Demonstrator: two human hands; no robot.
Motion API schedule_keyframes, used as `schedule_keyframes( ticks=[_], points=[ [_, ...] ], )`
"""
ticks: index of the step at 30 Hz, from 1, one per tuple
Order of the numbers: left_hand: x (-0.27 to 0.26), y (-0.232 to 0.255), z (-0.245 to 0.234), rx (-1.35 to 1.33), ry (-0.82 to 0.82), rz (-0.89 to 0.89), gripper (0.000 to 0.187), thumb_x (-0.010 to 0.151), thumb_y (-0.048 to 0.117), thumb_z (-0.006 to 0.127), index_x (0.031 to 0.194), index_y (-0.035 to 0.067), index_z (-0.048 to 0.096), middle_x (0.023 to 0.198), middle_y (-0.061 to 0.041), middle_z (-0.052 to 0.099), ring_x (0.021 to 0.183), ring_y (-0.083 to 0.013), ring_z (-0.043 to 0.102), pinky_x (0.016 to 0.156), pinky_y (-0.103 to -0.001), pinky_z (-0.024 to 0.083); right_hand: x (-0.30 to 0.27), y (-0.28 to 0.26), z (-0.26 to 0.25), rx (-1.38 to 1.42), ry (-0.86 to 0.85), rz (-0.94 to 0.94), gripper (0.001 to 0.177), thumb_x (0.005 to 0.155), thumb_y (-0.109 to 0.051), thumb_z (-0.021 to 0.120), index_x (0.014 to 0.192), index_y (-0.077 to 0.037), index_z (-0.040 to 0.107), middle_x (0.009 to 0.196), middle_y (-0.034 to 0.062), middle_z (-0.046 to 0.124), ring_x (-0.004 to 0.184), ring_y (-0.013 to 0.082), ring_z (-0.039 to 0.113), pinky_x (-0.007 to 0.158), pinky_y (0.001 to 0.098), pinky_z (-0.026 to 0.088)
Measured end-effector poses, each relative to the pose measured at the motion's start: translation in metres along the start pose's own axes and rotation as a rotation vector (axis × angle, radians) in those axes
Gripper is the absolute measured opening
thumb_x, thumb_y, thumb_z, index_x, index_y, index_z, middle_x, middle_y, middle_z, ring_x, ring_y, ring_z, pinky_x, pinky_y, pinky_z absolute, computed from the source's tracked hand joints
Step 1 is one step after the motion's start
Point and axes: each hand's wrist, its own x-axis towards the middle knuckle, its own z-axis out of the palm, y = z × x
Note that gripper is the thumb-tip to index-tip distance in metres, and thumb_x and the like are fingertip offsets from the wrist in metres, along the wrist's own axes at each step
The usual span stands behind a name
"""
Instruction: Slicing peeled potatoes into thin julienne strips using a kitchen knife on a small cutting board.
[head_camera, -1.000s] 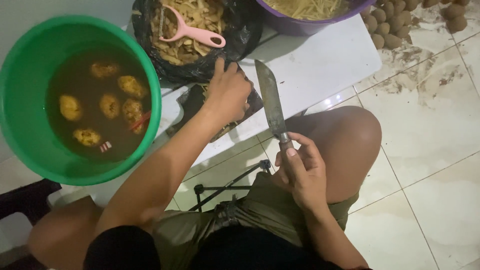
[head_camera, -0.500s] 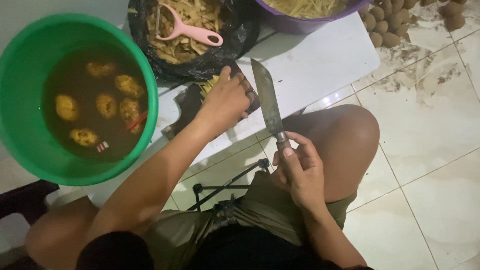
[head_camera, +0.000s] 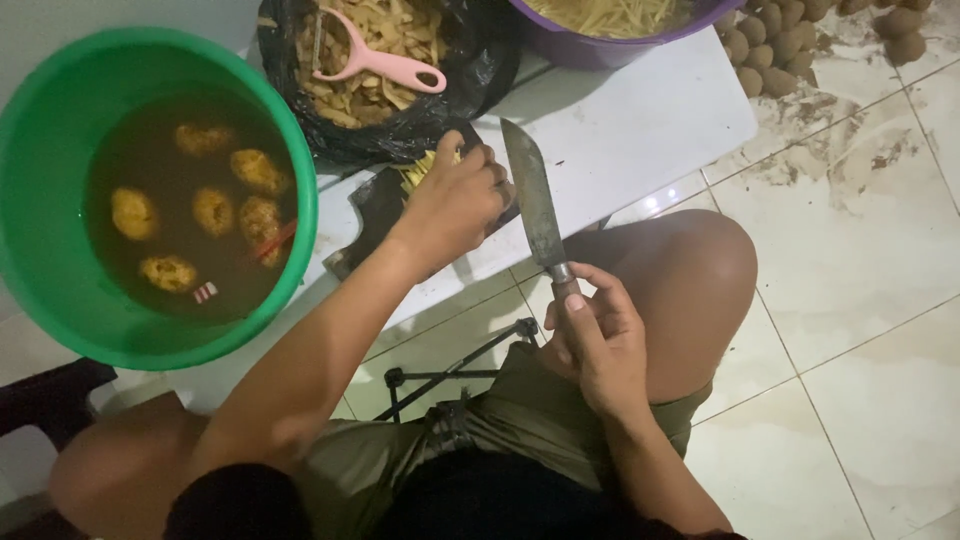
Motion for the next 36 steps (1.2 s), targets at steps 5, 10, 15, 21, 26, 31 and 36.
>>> schedule_keyframes(
  ticks=[5,10,15,21,26,31,36],
  points=[
    [-0.008,-0.003,-0.005,-0.255,0.144,-0.167,0.01,0.089,0.009,0.076,0.098,0.009,0.079,0.095,-0.012,0.076,0.112,-0.0294,0.064,0.106,-0.056,0.03,0.001,0.001,0.001,-0.004,0.003,-0.015,0.04,0.102,-0.021,0.055,0.138,-0.005,0.053,0.068,0.0178,0.065,0.04,0.0132,0.052,0.034,0.0243,0.037],
    [-0.014,-0.01,0.01,-0.386,0.232,-0.276,0.011,0.092,0.009,0.07,0.101,0.009,0.077,0.088,-0.009,0.075,0.107,-0.0258,0.065,0.103,-0.054,0.026,0.001,0.0,0.001,-0.025,-0.005,-0.027,0.042,0.101,-0.024,0.056,0.138,-0.005,0.054,0.068,0.0183,0.066,0.04,0.0135,0.053,0.034,0.0246,0.037],
    [-0.016,-0.01,0.002,-0.418,0.233,-0.394,0.018,0.099,0.012,0.065,0.113,0.008,0.075,0.088,-0.01,0.075,0.104,-0.0273,0.066,0.101,-0.055,0.026,0.0,0.0,0.002,-0.049,0.001,-0.024,0.043,0.1,-0.022,0.056,0.139,-0.003,0.054,0.067,0.0181,0.066,0.04,0.0134,0.052,0.035,0.0257,0.037],
    [-0.024,-0.009,0.001,-0.489,0.306,-0.489,0.029,0.112,0.029,0.041,0.119,0.01,0.062,0.088,-0.007,0.072,0.096,-0.0268,0.07,0.098,-0.053,0.03,0.002,0.0,0.002,-0.042,0.008,0.011,0.044,0.101,-0.025,0.057,0.139,-0.005,0.054,0.069,0.0181,0.066,0.042,0.0139,0.053,0.033,0.025,0.036],
    [-0.032,-0.011,0.008,-0.515,0.381,-0.505,0.031,0.113,0.033,0.037,0.118,0.01,0.057,0.092,-0.011,0.073,0.096,-0.0308,0.072,0.098,-0.051,0.03,0.001,0.0,0.003,-0.069,0.008,0.001,0.042,0.101,-0.024,0.056,0.139,-0.006,0.055,0.069,0.0182,0.066,0.042,0.0146,0.053,0.035,0.025,0.036],
    [-0.035,-0.01,-0.003,-0.498,0.42,-0.488,0.032,0.114,0.036,0.041,0.115,0.012,0.062,0.102,-0.007,0.072,0.108,-0.0276,0.067,0.1,-0.053,0.026,0.001,0.001,0.002,-0.061,0.004,0.007,0.041,0.101,-0.022,0.055,0.139,-0.007,0.056,0.07,0.0184,0.067,0.041,0.0152,0.054,0.034,0.0249,0.037],
    [-0.04,-0.009,-0.016,-0.503,0.508,-0.528,0.028,0.113,0.036,0.047,0.113,0.014,0.065,0.097,-0.003,0.07,0.102,-0.0251,0.066,0.097,-0.049,0.03,0.0,-0.002,0.004,-0.072,0.005,0.004,0.043,0.1,-0.022,0.057,0.14,-0.005,0.055,0.069,0.0175,0.067,0.04,0.0143,0.053,0.035,0.0259,0.037]
  ],
)
